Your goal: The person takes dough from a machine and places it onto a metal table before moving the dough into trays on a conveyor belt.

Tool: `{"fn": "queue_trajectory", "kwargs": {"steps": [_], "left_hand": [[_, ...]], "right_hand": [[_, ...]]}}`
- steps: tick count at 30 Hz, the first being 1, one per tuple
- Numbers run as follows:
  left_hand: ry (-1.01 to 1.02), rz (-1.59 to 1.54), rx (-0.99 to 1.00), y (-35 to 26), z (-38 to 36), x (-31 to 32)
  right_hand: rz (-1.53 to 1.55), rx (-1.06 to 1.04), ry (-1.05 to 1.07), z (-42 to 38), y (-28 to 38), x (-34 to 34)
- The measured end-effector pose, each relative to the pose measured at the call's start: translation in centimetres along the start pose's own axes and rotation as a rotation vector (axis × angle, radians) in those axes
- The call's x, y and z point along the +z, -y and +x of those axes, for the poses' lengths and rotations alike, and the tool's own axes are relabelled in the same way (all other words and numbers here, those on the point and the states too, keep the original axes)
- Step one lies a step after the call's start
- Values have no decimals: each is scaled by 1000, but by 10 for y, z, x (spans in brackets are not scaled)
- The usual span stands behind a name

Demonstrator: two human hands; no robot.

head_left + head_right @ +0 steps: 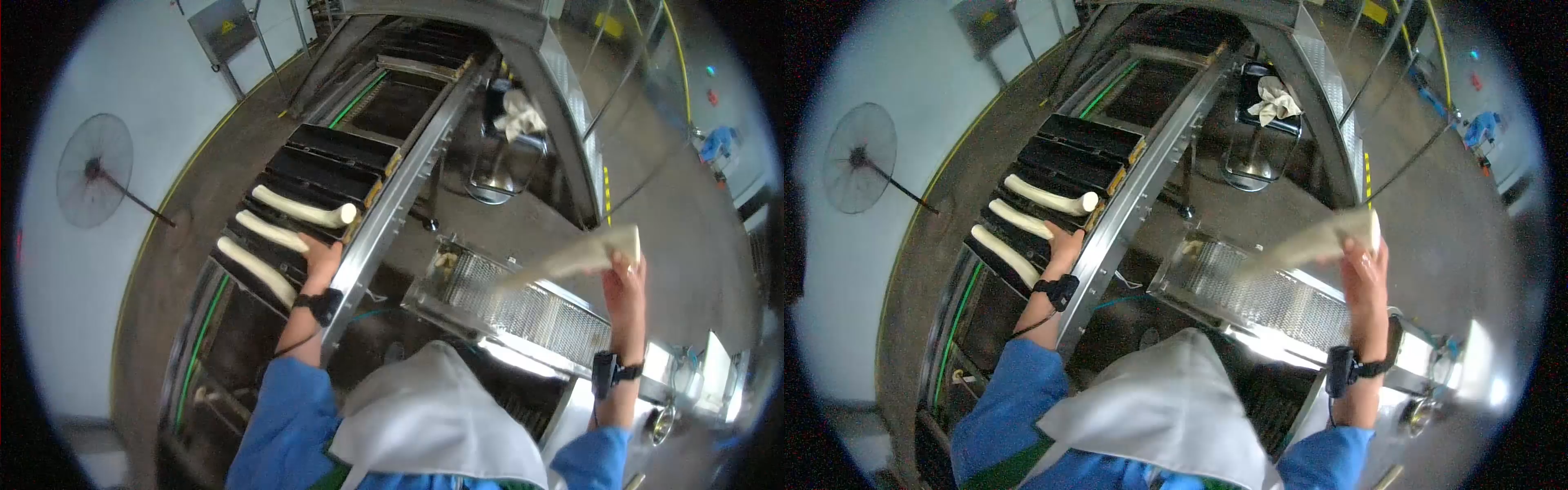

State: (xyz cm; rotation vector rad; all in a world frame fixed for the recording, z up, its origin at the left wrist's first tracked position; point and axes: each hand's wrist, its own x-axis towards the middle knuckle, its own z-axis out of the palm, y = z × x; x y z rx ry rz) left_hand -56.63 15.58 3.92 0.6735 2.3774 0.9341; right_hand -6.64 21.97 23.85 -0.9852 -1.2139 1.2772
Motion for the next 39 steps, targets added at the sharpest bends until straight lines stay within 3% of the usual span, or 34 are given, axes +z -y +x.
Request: {"fn": "queue_trajectory", "kwargs": {"steps": [3, 7, 11, 13, 15, 17, 19, 21, 22, 23, 25, 27, 29, 31, 33, 36, 37, 39], "left_hand": [[14, 25, -11, -6, -8, -9], [19, 43, 7, 6, -1, -5], [21, 65, -3, 15, 0, -4], [41, 72, -28, 25, 9, -5], [167, -192, -63, 38, 14, -7], [209, -180, -99, 15, -8, -39], [241, 152, -157, -24, -32, -65], [64, 270, 144, -21, -43, -67], [-28, 245, 201, -6, -34, -63], [111, -175, 96, -29, -44, -67], [105, -475, 55, -22, -14, -47], [51, -837, -266, -51, -19, -37], [79, -970, -406, -20, 6, -47], [74, -216, 378, 12, -20, -55], [-91, 186, 640, 32, -23, -64], [-172, 226, 627, 78, -3, -75], [-577, 603, 968, 104, 10, -70], [-187, -903, -26, 118, 26, -57]], "right_hand": [[320, -65, 500, 8, 41, 96], [316, -109, 597, 23, 29, 131], [323, -25, 586, 27, -8, 115], [288, 75, 473, 22, -32, 93], [264, 183, 326, 18, -72, 63], [120, 302, 159, -1, -102, 39], [-7, 415, 59, -22, -105, 19], [-7, 459, 4, -37, -123, -7], [-10, 505, -28, -40, -135, -15], [-9, 490, -60, -43, -146, -21], [36, 572, -139, -44, -155, -26], [-14, 620, -200, -39, -144, -20], [-12, 648, -178, -56, -173, -37], [129, 697, -190, -67, -157, -31], [138, 708, -224, -80, -155, -22], [132, 705, -240, -92, -150, -16], [120, 727, -239, -93, -149, -16], [144, 720, -246, -94, -163, -29]]}}
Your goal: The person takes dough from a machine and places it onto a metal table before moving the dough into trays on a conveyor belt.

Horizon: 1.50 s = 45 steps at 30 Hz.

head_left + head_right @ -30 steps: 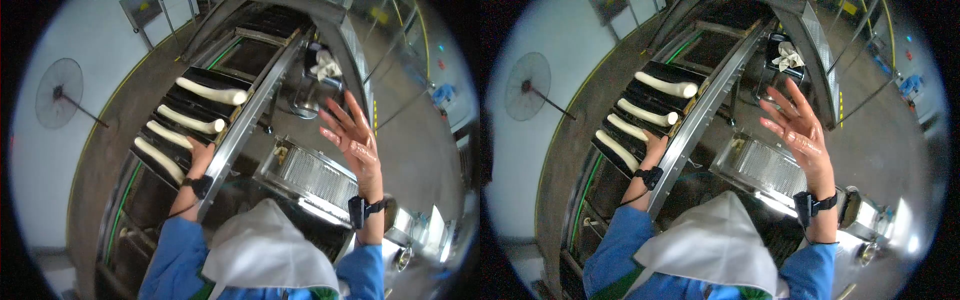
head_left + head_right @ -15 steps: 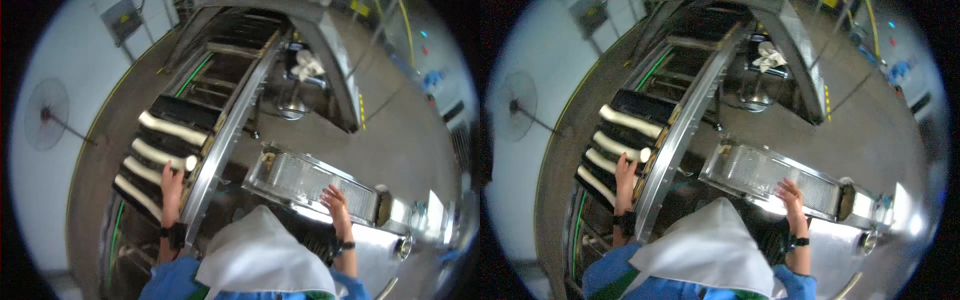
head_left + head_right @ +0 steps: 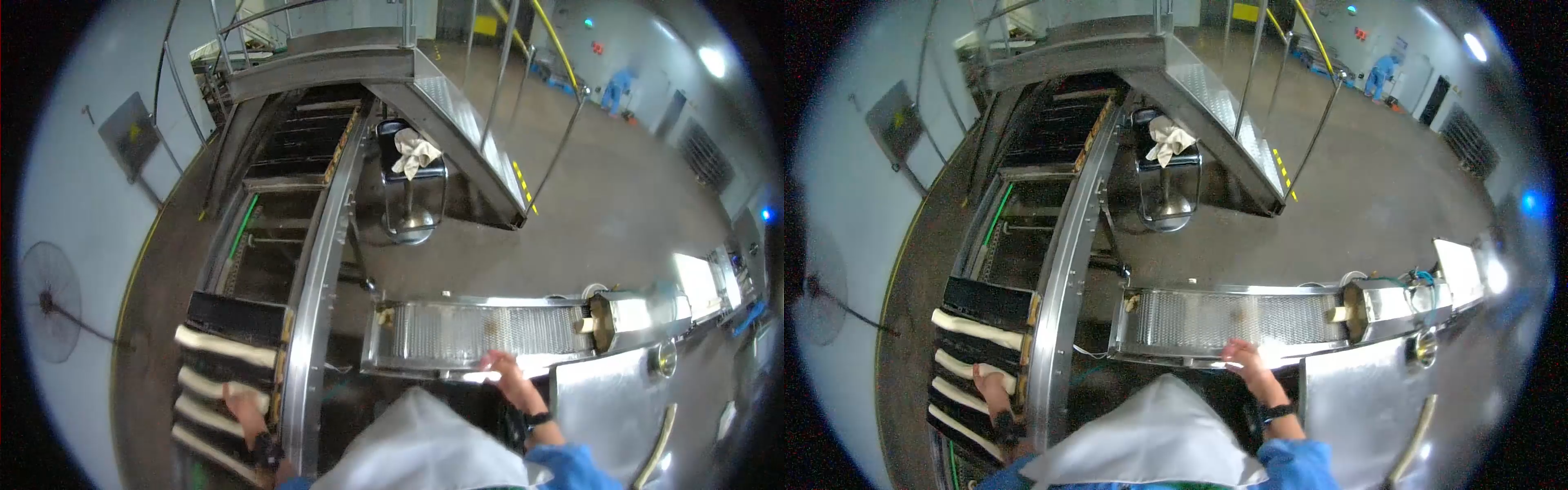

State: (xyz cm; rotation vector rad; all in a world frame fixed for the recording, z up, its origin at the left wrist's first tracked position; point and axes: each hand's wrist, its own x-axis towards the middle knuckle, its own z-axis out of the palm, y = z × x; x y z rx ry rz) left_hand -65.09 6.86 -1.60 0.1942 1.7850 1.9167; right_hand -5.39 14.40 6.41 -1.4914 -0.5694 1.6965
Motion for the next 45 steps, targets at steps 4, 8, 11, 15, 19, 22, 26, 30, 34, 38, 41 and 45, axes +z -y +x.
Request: {"fn": "queue_trajectory", "kwargs": {"steps": [4, 8, 11, 15, 19, 22, 26, 30, 34, 38, 41, 45], "left_hand": [[-118, 795, 664, -17, -7, 33], [-92, 418, 87, -50, -6, 67], [-196, 350, -17, -55, 0, 59], [-189, 239, -128, -41, 33, 19], [1, 794, 170, 6, 91, -85], [-383, 590, 695, -7, 2, -77], [-575, 1193, -58, 13, -3, -172], [-165, 1350, 162, 50, -17, -252], [-14, 1301, 195, 18, -69, -213], [-28, 1801, 540, 51, -72, -253], [-6, 2014, 478, 70, -55, -251], [-370, 1389, 73, 112, -8, -224]], "right_hand": [[-15, 13, 14, 13, -9, -9], [-7, -21, -6, -1, 5, 0], [-12, -11, -2, 41, -21, -22], [18, -5, 12, 52, -27, -35], [-78, 30, -20, 50, -1, -35], [-250, -97, -57, 83, -7, -67], [-1494, -705, -418, 102, 12, -109], [-1750, -341, -418, 125, 29, -145], [-1766, -327, -247, 98, 50, -141], [-2164, -802, -355, 133, 18, -185], [-2007, -391, -307, 160, 4, -180], [-1524, -422, 89, 91, 71, -51]]}}
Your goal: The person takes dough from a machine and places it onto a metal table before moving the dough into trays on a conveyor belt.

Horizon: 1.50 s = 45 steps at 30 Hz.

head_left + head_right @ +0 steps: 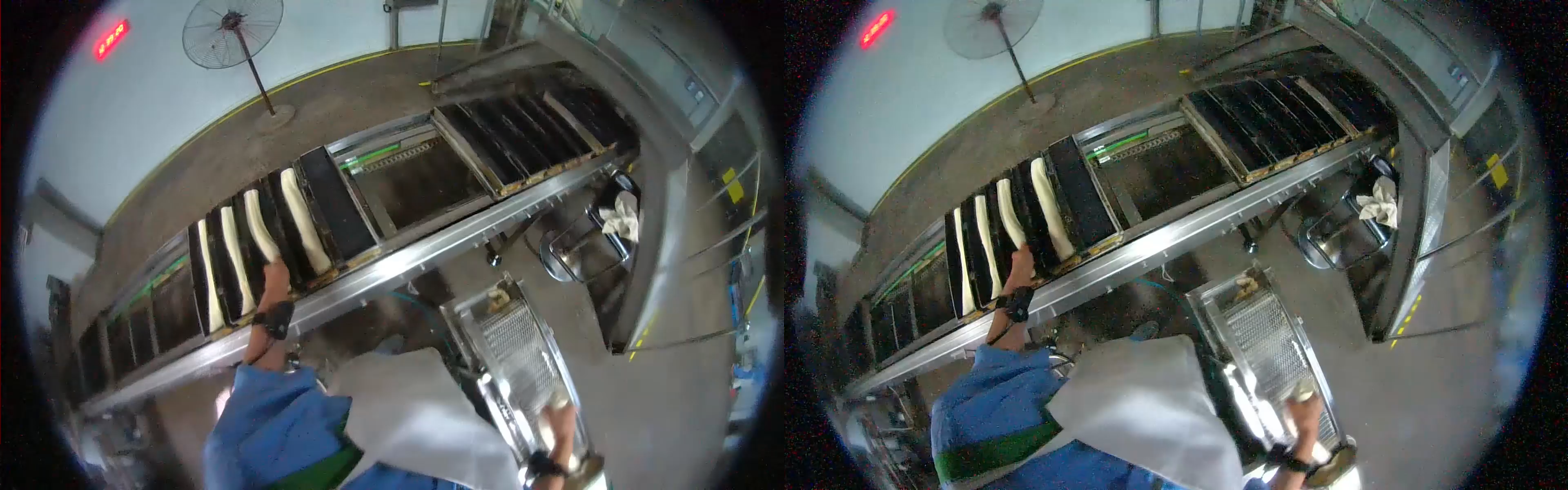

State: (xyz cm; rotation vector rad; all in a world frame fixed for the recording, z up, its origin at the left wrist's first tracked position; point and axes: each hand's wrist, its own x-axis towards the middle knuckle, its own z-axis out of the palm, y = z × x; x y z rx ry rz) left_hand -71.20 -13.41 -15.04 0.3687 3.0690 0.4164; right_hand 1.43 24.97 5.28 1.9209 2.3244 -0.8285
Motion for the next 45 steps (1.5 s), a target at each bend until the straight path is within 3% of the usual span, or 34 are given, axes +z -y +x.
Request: {"fn": "queue_trajectory", "kwargs": {"steps": [1, 2, 3, 4, 5, 6, 7, 9, 10, 11, 12, 13, 14, 15, 16, 17, 18, 19, 20, 21, 23, 25, 26, 28, 30, 31, 32, 33, 34, 35, 37, 39, 42, 45], "left_hand": [[17, 61, 67, -19, -8, -16], [40, 93, 116, -36, -9, -23], [55, 110, 157, -52, -11, -32], [69, 125, 198, -66, -14, -40], [82, 130, 234, -78, -16, -45], [92, 131, 262, -90, -19, -48], [97, 123, 283, -99, -18, -48], [30, 53, 248, -118, -23, -52], [-38, -18, 187, -125, -28, -51], [-109, -88, 128, -132, -31, -51], [-340, -639, -151, -144, -32, -46], [-327, -508, -44, -164, -48, -85], [-390, -876, 118, -175, -58, -96], [-336, -861, 127, -172, -52, -91], [-435, -541, 62, -174, -49, -84], [-339, -477, 137, -186, -60, -109], [-428, -418, 337, -185, -59, -107], [-337, -717, 368, -209, -68, -127], [-297, -745, 388, -227, -67, -134], [-182, -960, 438, -231, -57, -121], [28, -994, 401, -270, -64, -141], [162, -1040, 438, -282, -42, -114], [196, -834, 307, -310, -67, -146], [278, -818, 248, -306, -41, -107], [393, -908, 102, -282, -9, -66], [482, -1018, 29, -276, 9, -47], [480, -1100, -93, -294, -30, -92], [478, -1178, -218, -312, -72, -143], [481, -972, 74, -274, -22, -91], [419, -778, 348, -237, 26, -41], [177, -560, 341, -247, 24, -43], [-1, -499, 346, -258, 15, -53], [-228, -478, 420, -277, 16, -59], [-397, -508, 510, -298, 19, -63]], "right_hand": [[483, 25, 145, -5, 30, -20], [522, -25, 68, -24, 90, -50], [861, -127, -14, -32, 131, -64], [1023, -305, 3, -28, 144, -72], [1122, -274, 43, -40, 174, -92], [1205, -395, 23, -38, 203, -98], [1281, -485, 52, -29, 220, -91], [1399, -473, 157, -31, 275, -90], [1309, -670, 315, -21, 296, -89], [1374, -723, 439, -30, 322, -88], [1417, -810, 571, -28, 335, -81], [1461, -860, 734, -30, 344, -81], [1471, -859, 870, -31, 342, -77], [1421, -896, 889, -33, 340, -74], [1346, -914, 839, -32, 334, -72], [1315, -893, 817, -33, 325, -66], [1329, -818, 763, -31, 311, -59], [1351, -740, 712, -30, 295, -53], [1373, -724, 624, -29, 275, -50], [1338, -563, 550, -29, 253, -42], [1291, -321, 361, -26, 200, -15], [1260, -75, 107, -37, 137, 17], [1236, 86, -26, -50, 106, 34], [1085, 301, -410, -77, 34, 83], [456, 581, -542, -144, -29, 118], [386, 774, -576, -182, -14, 102], [194, 793, -732, -212, -49, 141], [184, 930, -684, -245, -48, 146], [340, 1080, -481, -275, -46, 140], [249, 1176, -510, -303, -50, 163], [168, 1300, -541, -339, -37, 193], [224, 1496, -407, -364, -4, 191], [272, 1641, -382, -366, 2, 206], [240, 1632, -392, -349, 0, 195]]}}
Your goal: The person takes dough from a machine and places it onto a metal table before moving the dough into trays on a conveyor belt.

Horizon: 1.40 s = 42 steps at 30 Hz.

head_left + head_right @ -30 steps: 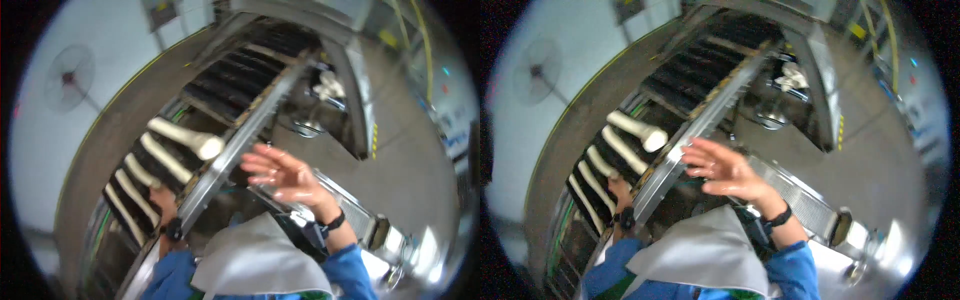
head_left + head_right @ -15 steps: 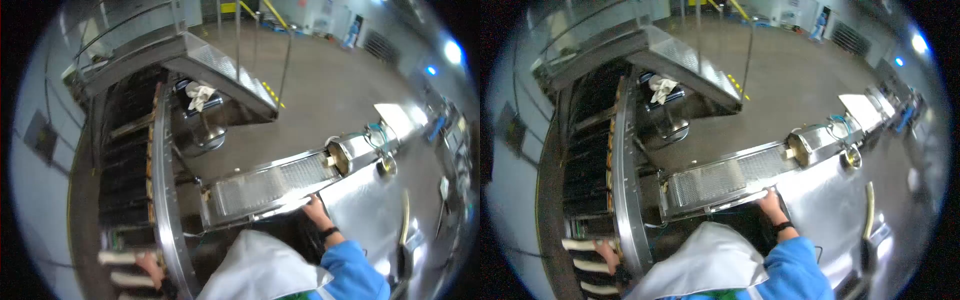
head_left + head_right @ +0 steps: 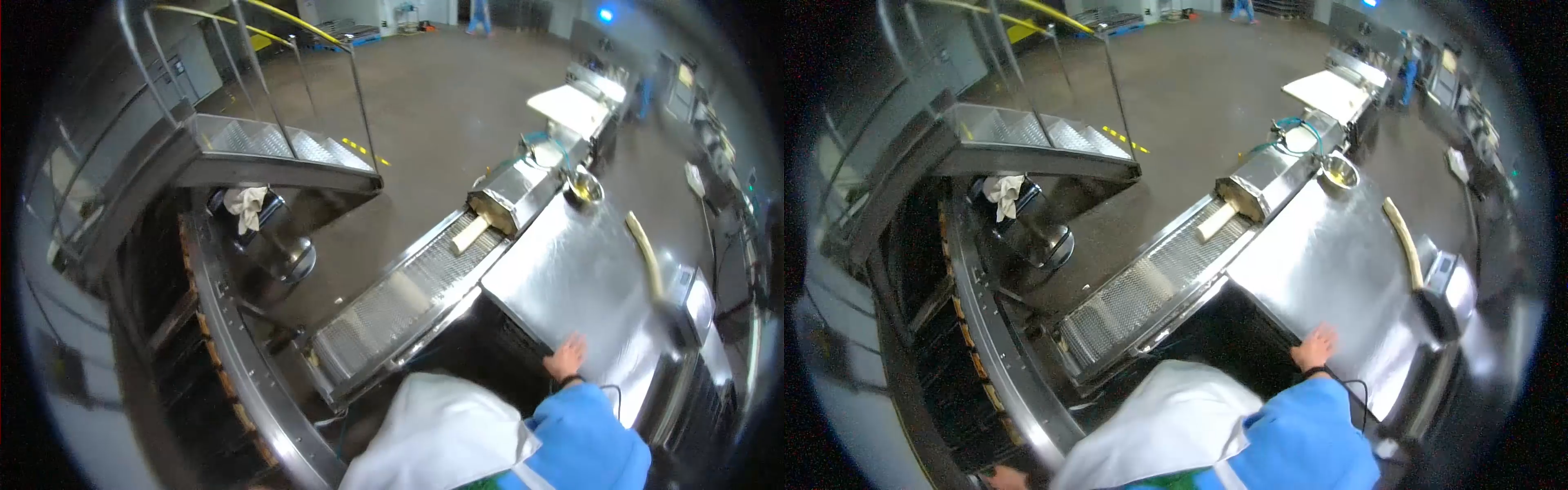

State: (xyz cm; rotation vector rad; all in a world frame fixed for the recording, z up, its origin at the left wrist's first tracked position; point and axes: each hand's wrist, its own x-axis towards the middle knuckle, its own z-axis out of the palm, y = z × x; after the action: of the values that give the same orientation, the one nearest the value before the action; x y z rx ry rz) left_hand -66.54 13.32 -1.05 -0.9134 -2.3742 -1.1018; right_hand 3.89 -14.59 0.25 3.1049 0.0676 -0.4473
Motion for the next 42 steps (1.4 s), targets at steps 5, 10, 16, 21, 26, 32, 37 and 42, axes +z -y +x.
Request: {"fn": "queue_trajectory", "kwargs": {"steps": [5, 10, 16, 21, 26, 32, 37, 42], "left_hand": [[-86, -43, 168, -28, 8, 2], [293, -160, 156, -76, -19, -44], [337, -383, -49, -55, -50, -94], [265, -654, -247, -57, -89, -136], [316, -339, -42, -86, -105, -126], [612, -554, 171, -162, -116, -65], [963, -607, 268, -221, -132, -28], [1225, -700, 493, -259, -154, 13]], "right_hand": [[74, -389, 62, 29, 92, -17], [422, -964, 126, 57, 226, -12], [-91, -1235, -135, 45, 335, -9], [-207, -1422, -311, 43, 349, 4], [-273, -1369, -223, 22, 352, -8], [109, -1196, -68, 17, 313, -15], [1394, -520, 376, 32, 182, -62], [1942, 119, -6, 52, -2, -55]]}}
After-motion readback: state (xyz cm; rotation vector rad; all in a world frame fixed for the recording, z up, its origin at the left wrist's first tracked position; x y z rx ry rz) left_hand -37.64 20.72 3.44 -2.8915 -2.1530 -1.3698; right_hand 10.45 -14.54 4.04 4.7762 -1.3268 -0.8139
